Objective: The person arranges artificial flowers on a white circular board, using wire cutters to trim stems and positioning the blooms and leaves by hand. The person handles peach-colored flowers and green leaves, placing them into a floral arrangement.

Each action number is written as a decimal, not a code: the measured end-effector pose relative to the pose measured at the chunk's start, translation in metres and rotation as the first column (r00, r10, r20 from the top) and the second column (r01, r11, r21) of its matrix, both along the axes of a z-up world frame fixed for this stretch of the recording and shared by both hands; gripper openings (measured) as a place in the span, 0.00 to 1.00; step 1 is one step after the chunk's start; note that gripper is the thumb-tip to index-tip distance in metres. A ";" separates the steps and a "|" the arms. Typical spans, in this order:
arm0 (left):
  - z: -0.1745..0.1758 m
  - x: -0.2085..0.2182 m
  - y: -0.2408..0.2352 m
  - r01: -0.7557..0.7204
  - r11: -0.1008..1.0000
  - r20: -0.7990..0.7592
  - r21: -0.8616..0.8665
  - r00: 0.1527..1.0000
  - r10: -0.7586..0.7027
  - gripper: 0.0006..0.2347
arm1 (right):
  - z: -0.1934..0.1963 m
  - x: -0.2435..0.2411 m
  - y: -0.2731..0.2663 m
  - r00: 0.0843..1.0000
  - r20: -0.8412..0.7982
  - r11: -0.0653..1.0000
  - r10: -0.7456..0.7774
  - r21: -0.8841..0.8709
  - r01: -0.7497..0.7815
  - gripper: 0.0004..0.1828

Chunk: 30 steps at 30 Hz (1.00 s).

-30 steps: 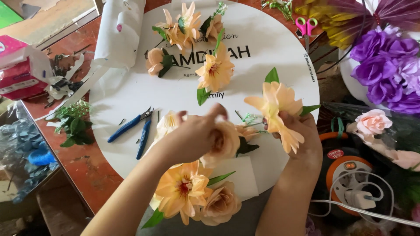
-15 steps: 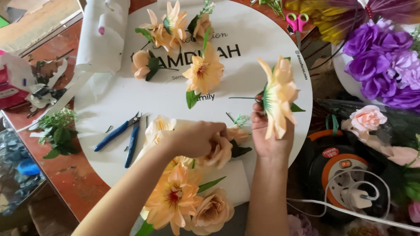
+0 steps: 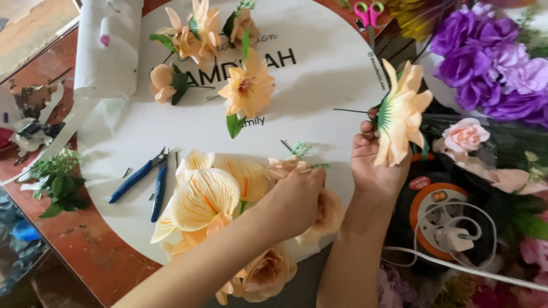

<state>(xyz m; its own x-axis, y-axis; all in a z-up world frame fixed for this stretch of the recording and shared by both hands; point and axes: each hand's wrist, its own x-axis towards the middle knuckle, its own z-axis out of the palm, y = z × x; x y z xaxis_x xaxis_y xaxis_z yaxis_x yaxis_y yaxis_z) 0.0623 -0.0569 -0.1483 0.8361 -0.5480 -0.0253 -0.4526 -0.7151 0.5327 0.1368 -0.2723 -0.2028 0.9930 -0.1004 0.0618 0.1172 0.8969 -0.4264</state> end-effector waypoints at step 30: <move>-0.006 -0.016 -0.032 -0.086 0.894 0.141 0.441 0.990 0.026 0.29 | 0.052 -0.025 0.002 0.990 -0.142 0.985 -0.015 -0.175 -0.010 0.23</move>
